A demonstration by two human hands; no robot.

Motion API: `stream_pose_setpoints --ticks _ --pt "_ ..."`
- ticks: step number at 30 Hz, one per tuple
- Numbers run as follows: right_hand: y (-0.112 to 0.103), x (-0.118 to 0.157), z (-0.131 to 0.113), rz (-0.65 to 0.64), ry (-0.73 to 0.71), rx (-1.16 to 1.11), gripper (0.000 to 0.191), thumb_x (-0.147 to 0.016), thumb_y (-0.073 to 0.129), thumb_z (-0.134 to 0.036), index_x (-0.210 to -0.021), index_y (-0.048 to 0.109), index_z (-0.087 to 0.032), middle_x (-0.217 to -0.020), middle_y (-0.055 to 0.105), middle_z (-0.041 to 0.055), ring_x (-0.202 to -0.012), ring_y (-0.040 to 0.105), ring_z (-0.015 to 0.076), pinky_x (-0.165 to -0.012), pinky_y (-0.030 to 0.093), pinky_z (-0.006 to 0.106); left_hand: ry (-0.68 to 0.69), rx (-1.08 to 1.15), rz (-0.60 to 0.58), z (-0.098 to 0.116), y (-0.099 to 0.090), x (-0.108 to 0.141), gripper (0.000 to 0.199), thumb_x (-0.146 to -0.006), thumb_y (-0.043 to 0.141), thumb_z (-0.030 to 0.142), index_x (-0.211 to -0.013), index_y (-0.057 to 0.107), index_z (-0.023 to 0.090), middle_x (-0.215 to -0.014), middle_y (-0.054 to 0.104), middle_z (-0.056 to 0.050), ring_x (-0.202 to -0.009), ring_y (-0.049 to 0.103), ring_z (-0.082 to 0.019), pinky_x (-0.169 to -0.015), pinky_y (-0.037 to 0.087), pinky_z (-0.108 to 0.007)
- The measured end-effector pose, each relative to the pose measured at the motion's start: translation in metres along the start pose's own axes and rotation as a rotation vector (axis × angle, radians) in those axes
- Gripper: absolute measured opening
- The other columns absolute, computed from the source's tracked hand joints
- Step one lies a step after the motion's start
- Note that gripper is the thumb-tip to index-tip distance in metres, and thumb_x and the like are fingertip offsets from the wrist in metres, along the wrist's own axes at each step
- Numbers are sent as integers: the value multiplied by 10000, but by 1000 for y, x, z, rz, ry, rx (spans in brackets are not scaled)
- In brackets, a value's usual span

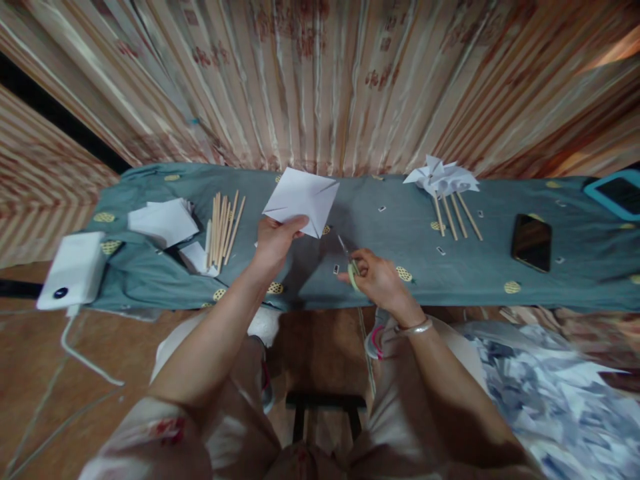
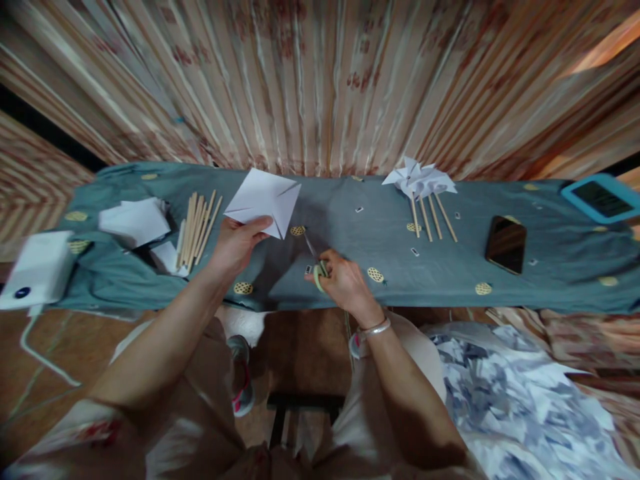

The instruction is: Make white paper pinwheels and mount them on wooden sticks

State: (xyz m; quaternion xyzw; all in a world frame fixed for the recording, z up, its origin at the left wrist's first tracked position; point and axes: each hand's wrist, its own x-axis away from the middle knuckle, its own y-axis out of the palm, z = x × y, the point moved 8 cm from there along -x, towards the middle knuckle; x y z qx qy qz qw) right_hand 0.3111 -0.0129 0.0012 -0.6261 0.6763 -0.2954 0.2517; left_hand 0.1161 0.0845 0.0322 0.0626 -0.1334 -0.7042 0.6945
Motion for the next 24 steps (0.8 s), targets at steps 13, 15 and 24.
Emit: stream_pose_setpoints --ticks 13,15,24 --pt "-55 -4 36 163 119 720 351 -892 575 -302 -1179 638 -110 -864 752 186 -816 716 327 -704 487 361 -226 -233 -261 -73 20 29 227 -483 808 257 -622 664 151 -582 641 17 -498 517 -105 -469 419 -218" --pt "-52 -6 37 133 124 688 399 -907 572 -303 -1249 599 -99 -925 755 194 -871 715 339 -739 494 377 -263 -238 -281 -81 21 34 268 -468 815 248 -673 676 145 -608 661 14 -499 535 -108 -452 434 -217" --pt "-51 -8 36 147 80 652 312 -944 506 -275 -1165 661 -119 -1044 737 208 -932 701 323 -795 500 392 -308 -367 -411 -78 10 36 283 -550 849 339 -666 657 165 -552 664 -26 -463 621 -153 -426 442 -216"
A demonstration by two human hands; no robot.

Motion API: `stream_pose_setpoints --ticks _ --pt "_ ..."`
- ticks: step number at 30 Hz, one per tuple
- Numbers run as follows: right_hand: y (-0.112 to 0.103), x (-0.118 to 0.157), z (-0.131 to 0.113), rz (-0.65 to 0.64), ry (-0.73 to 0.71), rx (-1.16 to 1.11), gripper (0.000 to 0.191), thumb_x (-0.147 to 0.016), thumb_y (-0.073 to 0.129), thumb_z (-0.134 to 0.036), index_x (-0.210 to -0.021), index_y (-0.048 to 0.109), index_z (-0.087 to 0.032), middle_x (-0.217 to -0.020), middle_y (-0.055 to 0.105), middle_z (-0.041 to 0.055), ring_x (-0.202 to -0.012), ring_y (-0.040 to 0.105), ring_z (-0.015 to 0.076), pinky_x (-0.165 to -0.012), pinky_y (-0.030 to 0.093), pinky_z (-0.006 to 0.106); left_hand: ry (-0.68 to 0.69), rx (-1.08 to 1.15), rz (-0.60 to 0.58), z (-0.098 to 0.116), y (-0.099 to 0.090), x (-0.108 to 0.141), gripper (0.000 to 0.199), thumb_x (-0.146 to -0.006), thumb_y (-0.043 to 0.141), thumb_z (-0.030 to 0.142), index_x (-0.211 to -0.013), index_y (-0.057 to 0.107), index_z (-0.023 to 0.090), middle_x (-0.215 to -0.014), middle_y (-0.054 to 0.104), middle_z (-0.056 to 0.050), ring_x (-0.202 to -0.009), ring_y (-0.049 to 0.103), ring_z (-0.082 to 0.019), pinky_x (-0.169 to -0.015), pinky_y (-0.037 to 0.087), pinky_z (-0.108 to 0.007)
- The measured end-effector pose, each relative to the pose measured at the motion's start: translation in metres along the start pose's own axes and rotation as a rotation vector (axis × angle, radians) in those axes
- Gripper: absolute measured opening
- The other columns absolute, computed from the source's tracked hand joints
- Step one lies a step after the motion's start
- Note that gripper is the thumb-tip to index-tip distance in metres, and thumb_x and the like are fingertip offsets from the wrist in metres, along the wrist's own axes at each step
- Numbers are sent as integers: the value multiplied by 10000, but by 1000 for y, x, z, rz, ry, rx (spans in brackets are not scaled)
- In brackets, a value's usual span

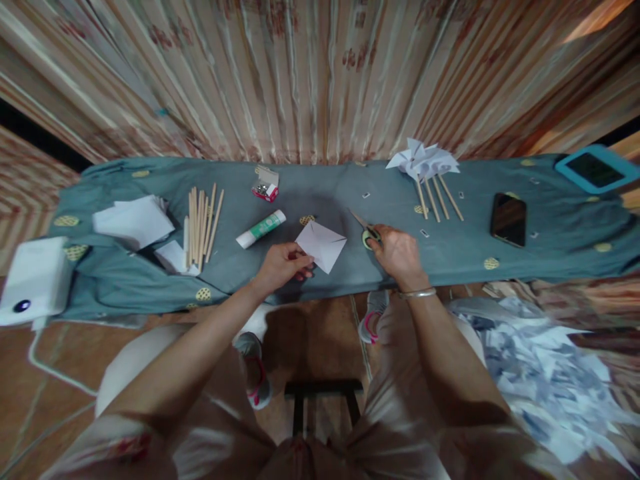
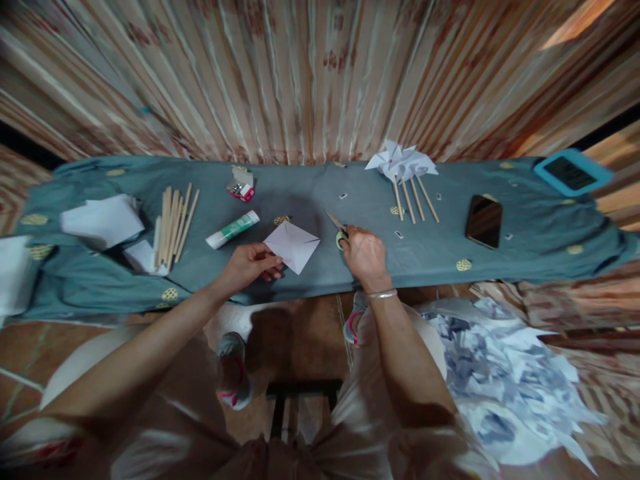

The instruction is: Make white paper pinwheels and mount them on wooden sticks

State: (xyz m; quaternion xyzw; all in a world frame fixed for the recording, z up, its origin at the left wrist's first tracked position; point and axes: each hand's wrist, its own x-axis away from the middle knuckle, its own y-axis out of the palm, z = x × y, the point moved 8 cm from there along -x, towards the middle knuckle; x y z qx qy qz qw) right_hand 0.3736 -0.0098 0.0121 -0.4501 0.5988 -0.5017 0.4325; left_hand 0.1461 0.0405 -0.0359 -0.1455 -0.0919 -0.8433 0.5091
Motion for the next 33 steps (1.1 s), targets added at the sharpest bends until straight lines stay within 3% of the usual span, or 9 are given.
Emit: stream_pose_setpoints --ticks 3,6,8,11,15,19,22,33 --pt "-1 0 4 25 2 -2 317 -933 504 -266 -1158 682 -130 -1039 741 200 -923 694 323 -792 509 403 152 -280 66 18 -24 2 309 -674 788 407 -532 620 191 -437 564 2 -347 468 -102 -390 315 -214" --pt "-2 -2 5 52 -14 -15 302 -918 508 -249 -1097 719 -127 -1080 732 205 -943 677 330 -805 520 415 424 -557 230 45 -42 11 196 -757 727 349 -613 685 223 -519 603 1 -467 523 -137 -510 399 -249" --pt "-4 -3 2 62 -21 -34 306 -922 493 -239 -1065 732 -112 -1122 717 217 -979 663 344 -835 523 439 618 -722 250 58 -34 20 129 -836 644 304 -817 749 232 -756 706 -41 -703 632 -193 -710 492 -305" --pt "-11 -2 -17 118 -117 -160 337 -951 445 -222 -1126 712 -112 -1188 700 198 -1076 637 327 -948 503 453 787 -948 119 56 -2 28 259 -924 512 221 -1054 735 203 -1114 717 -105 -1066 617 -259 -951 475 -426" --pt "-11 11 -63 106 -396 -385 322 -964 425 -171 -1111 711 -175 -1168 718 105 -1111 628 242 -1028 473 397 813 -1128 -38 34 31 25 326 -965 446 173 -1193 679 171 -1295 666 -129 -1289 521 -280 -1057 413 -477" --pt "8 22 -92 -48 -504 -379 333 -906 446 -65 -1055 725 -169 -1045 730 98 -1039 634 232 -981 492 375 764 -1169 -84 21 36 17 339 -996 415 207 -1226 659 161 -1297 668 -131 -1325 509 -278 -1081 396 -480" --pt "17 26 -98 -109 -522 -314 346 -896 433 -40 -1060 723 -133 -1022 715 119 -1017 621 244 -974 490 386 768 -1169 -95 20 35 17 338 -995 417 205 -1219 664 144 -1299 665 -148 -1330 513 -278 -1086 404 -485" --pt "18 42 -96 -88 -600 -344 297 -920 431 -69 -987 712 -139 -1043 673 118 -976 565 249 -909 500 397 802 -1211 -91 15 34 18 335 -985 465 201 -1265 639 141 -1348 639 -134 -1347 506 -270 -1134 392 -497"
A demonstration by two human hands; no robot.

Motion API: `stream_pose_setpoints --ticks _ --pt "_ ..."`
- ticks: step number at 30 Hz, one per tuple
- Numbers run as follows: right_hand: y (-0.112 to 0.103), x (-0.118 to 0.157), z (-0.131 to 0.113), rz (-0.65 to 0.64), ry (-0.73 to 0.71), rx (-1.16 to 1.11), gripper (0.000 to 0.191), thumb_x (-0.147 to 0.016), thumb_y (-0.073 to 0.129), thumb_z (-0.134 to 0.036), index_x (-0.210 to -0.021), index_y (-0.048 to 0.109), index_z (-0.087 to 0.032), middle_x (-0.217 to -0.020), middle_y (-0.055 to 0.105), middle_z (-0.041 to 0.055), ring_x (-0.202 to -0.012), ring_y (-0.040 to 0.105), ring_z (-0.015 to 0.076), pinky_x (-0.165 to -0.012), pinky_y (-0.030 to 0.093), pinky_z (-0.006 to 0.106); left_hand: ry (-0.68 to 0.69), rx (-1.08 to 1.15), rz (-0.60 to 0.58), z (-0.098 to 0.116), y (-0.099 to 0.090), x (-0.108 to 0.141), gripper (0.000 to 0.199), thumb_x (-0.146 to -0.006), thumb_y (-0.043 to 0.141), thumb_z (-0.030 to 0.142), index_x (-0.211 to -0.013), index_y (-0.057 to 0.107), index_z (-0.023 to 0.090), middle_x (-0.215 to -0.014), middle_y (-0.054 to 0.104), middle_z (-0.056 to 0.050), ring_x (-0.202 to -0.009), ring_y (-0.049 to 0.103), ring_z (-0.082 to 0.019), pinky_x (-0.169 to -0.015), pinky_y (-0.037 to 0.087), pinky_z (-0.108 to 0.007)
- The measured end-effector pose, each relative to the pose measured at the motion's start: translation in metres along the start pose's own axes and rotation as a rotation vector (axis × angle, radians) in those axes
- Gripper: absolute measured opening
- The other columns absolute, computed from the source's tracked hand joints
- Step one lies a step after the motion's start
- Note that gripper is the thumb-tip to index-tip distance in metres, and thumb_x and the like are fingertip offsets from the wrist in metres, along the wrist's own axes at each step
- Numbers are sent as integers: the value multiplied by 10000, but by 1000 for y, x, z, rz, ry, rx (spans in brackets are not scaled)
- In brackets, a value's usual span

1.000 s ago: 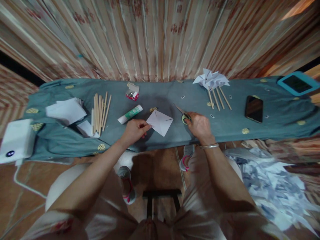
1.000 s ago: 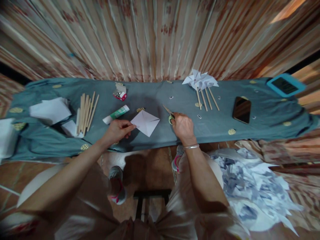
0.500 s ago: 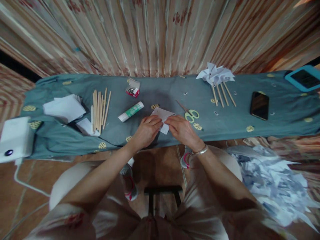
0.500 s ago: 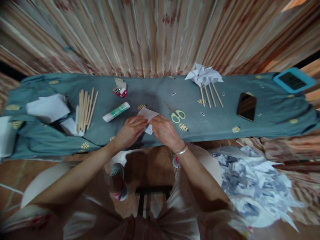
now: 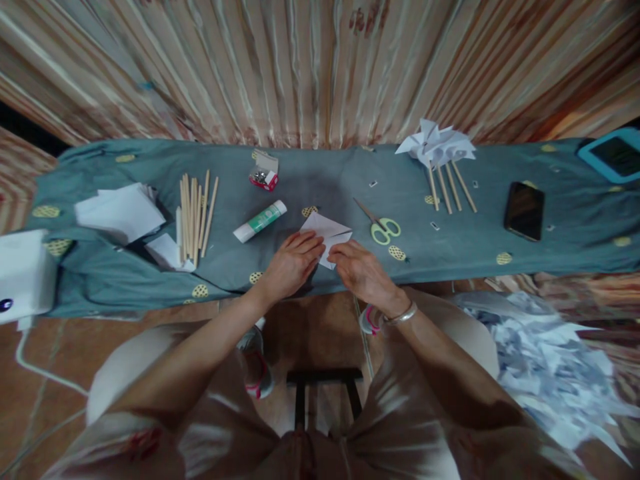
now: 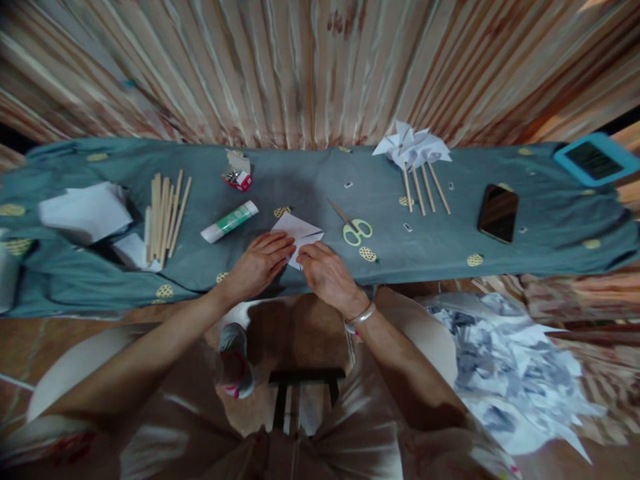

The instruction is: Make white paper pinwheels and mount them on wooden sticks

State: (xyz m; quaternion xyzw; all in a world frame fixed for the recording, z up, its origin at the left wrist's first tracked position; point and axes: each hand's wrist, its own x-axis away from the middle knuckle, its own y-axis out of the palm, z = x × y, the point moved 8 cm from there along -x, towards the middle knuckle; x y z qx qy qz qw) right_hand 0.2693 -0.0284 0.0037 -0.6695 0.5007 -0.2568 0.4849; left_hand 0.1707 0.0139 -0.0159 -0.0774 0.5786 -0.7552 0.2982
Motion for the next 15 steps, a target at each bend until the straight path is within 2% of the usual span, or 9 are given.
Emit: stream_pose_setpoints --ticks 15 --pt "-5 17 -17 44 -66 -41 269 -954 401 -89 -890 652 -160 -980 655 107 -911 529 232 -835 478 371 9 84 35 0 -2 3 342 -1007 424 228 -1246 646 123 -1373 624 -131 -1360 503 -273 -1145 415 -512"
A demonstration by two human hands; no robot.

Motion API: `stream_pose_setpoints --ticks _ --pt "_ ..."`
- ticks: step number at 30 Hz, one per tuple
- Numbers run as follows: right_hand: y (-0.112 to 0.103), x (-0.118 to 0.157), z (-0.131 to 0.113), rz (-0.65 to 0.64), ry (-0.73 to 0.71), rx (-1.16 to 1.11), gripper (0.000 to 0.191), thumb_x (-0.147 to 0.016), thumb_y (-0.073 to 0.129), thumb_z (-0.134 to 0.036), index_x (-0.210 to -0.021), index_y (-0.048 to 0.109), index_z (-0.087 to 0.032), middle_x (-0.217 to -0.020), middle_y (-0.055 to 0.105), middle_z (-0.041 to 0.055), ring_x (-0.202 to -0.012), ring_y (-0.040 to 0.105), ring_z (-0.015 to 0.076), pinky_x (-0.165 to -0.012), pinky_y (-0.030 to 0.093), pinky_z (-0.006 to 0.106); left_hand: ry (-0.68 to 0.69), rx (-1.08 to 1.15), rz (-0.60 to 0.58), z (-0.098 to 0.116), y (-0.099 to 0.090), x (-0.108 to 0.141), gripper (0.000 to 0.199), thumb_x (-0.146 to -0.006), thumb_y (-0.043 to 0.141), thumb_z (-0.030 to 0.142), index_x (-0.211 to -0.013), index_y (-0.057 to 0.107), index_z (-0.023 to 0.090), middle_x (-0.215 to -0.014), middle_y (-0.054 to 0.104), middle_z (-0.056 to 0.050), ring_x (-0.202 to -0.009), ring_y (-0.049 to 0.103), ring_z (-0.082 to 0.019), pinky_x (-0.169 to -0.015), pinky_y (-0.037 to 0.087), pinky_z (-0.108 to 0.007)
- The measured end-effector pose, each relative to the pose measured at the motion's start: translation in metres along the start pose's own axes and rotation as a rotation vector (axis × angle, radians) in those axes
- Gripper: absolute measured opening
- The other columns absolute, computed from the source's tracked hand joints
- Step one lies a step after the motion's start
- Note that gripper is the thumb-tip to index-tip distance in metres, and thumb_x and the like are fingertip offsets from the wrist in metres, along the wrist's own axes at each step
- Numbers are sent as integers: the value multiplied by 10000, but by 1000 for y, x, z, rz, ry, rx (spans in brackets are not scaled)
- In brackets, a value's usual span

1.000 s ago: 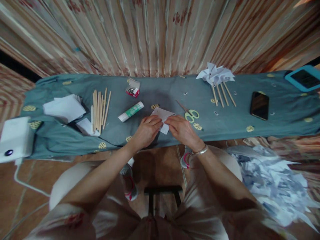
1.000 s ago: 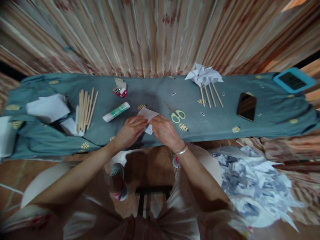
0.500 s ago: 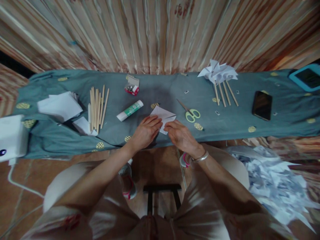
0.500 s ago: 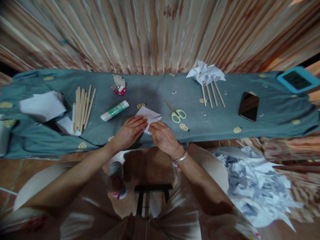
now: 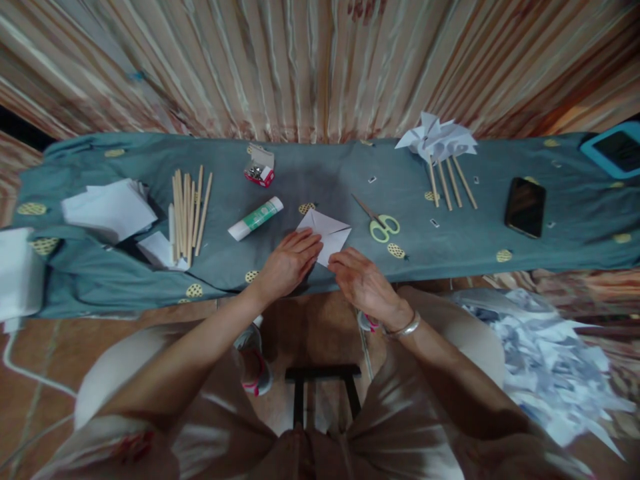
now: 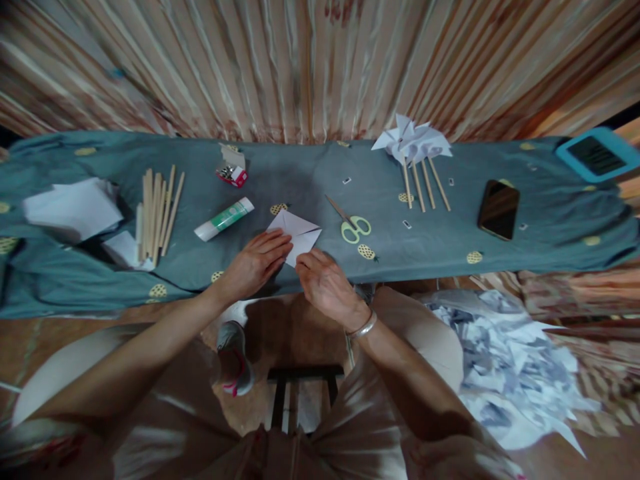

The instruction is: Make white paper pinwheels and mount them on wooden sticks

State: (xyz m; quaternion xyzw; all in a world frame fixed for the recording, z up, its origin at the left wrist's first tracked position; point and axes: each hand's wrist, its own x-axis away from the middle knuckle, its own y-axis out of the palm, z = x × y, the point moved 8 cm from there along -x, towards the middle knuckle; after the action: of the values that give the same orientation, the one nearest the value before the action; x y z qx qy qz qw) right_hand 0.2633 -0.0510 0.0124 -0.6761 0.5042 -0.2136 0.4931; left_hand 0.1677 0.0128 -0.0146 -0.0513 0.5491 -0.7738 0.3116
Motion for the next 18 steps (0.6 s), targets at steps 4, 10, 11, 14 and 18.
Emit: stream_pose_setpoints --ticks 4,10,11,14,18 --pt "-1 3 1 -21 6 -23 255 -915 423 -65 -816 632 -172 -914 676 94 -863 559 223 -815 493 362 -5 4 -11 0 0 0 344 -1004 426 222 -1259 636 124 -1386 612 -135 -1370 492 -273 -1150 408 -517" --pt "-17 -1 21 142 109 14 314 -907 407 -87 -1056 673 -161 -1146 703 112 -1033 615 239 -952 493 408 5 -8 -12 -1 3 2 349 -1000 423 208 -1284 609 125 -1403 596 -135 -1380 476 -278 -1152 396 -526" --pt "-18 -4 23 157 124 58 346 -923 398 -105 -1151 655 -149 -1241 673 133 -1121 595 257 -992 473 436 8 -13 -16 0 4 2 351 -997 425 202 -1289 603 125 -1407 593 -136 -1382 473 -281 -1152 394 -527" --pt "-15 -16 29 144 154 161 424 -955 364 -127 -1326 571 -121 -1389 585 171 -1283 513 289 -1066 401 489 9 -21 -26 0 4 2 355 -988 426 189 -1295 596 138 -1413 587 -129 -1386 466 -285 -1153 389 -533" --pt "-5 -34 33 63 171 222 422 -958 359 -126 -1317 582 -113 -1390 572 181 -1282 507 296 -1071 376 469 12 -13 -28 0 4 1 359 -991 416 198 -1292 600 132 -1395 596 -147 -1383 466 -289 -1145 392 -538"
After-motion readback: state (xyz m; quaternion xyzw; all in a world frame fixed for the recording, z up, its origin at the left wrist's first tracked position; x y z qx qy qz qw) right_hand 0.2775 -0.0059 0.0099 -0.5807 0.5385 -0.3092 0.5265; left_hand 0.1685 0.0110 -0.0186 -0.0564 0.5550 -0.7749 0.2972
